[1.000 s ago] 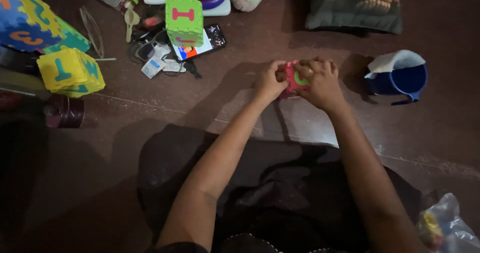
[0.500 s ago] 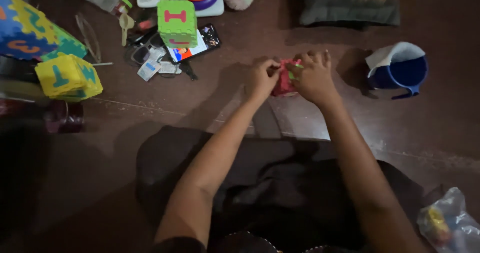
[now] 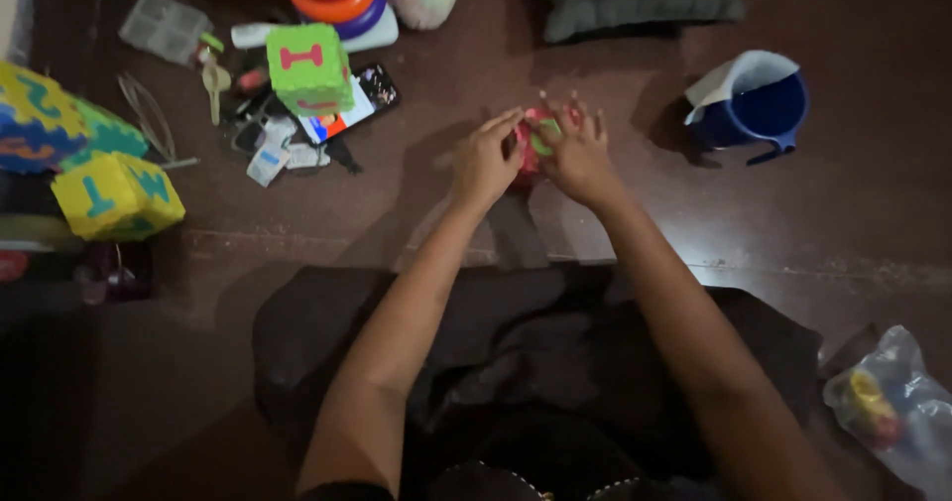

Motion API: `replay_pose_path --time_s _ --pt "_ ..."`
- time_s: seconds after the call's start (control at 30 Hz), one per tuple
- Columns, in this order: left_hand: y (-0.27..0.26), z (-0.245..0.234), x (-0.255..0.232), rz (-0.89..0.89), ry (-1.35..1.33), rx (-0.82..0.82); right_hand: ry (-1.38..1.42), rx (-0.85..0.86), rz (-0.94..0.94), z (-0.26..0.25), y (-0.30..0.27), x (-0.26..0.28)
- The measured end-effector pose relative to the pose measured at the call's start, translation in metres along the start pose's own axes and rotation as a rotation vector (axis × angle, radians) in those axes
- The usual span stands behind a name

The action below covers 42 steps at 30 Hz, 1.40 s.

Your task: Assembling foam puzzle pieces to create a cube-like structure.

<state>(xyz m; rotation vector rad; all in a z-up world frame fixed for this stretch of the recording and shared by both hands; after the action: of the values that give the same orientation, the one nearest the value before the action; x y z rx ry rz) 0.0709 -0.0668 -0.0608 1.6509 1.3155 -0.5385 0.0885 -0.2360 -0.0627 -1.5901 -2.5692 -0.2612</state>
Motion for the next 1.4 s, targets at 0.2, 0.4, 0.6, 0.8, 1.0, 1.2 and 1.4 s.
replay_pose_path --time_s 0.2,0.4,0.6,0.8,1.0,1.2,1.4 --pt "-0.008 0.033 0.046 -0.036 -0.167 -0.036 0.621 -0.210 0.143 0.026 -0.011 -0.034" --pt "-0.013 0.051 0.076 -0.221 -0.409 -0.132 0.937 -0.355 0.201 0.079 -0.002 -0.062" --pt "-0.010 0.046 0.067 -0.183 -0.348 -0.123 0.655 -0.345 0.195 0.043 -0.005 -0.040" --pt "-0.011 0.105 0.108 -0.410 -0.605 -0.093 0.563 -0.335 0.180 0.044 -0.002 -0.039" --pt "-0.011 0.071 0.064 -0.284 -0.441 -0.127 0.961 -0.293 0.278 0.056 0.000 -0.080" --pt "-0.011 0.055 0.052 -0.201 -0.273 -0.059 0.744 -0.294 0.356 -0.005 -0.008 -0.076" --pt "-0.018 0.058 0.041 -0.051 -0.136 0.217 0.058 -0.131 0.000 -0.028 -0.013 -0.017"
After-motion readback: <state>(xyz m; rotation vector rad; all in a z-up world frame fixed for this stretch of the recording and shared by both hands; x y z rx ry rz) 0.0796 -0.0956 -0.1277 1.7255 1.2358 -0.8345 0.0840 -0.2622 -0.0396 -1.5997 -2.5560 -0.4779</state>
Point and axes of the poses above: each hand's wrist, its own y-axis towards the middle knuckle, its own z-axis out of the palm, x = y × z, the point moved 4 cm from there along y, towards the middle knuckle
